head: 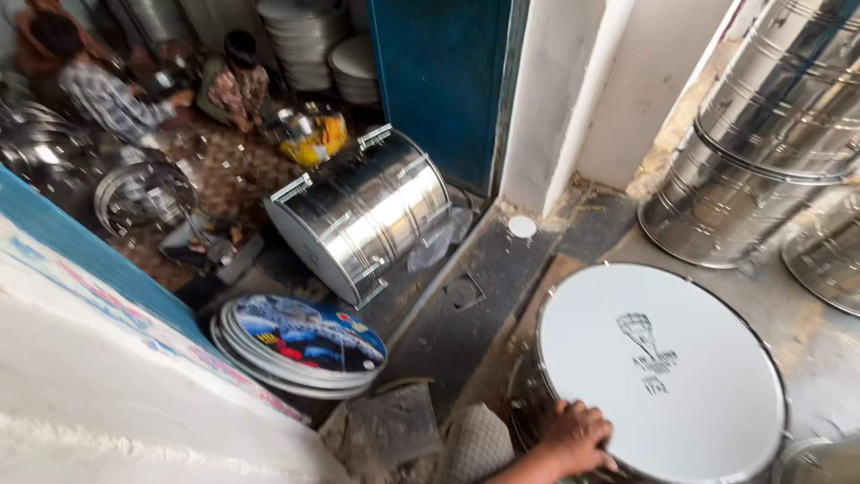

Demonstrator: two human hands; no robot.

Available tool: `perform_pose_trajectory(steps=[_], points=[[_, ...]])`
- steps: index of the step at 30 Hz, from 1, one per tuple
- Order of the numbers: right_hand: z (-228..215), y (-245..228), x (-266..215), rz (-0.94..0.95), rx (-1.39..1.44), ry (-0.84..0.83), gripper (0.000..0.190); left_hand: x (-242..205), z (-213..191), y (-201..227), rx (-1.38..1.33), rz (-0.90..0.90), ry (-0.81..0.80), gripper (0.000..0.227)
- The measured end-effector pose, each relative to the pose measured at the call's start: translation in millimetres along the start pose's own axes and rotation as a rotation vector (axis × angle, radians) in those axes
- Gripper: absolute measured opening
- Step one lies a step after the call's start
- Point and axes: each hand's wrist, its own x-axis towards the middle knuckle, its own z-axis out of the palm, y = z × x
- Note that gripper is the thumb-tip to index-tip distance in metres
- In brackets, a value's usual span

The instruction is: The person sits on the floor and uses a wrench to tighten the tension rods on a white drum head. They repeatedly tap the drum surface with their hand to check the tension and sound while working around the rim.

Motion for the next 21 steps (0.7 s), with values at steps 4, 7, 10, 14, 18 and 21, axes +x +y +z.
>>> perform_pose_trajectory(steps=[4,7,10,14,18,21], points=[[3,51,-27,0.168,0.442,-0.087,0.024,-1,-8,5,-0.036,-0.004,0.098,0.056],[-2,51,-27,0.239,0.734,-0.121,0.025,-5,-23,11,0.000,-0.008,0.095,0.053],[10,70,-48,0.316,0.941,-0.149,0.026,-3,-34,19,0.029,-0.019,0.056,0.054],[41,76,-46,0.301,1.038,-0.142,0.026,2,-39,24,0.047,-0.027,0.002,0.057],[71,82,-38,0.164,1.098,-0.170,0.024,3,-44,23,0.056,0.029,0.062,0.059],[90,78,-33,0.324,1.215,-0.146,0.024,1,-59,27,0.006,0.023,-0.001,0.049]])
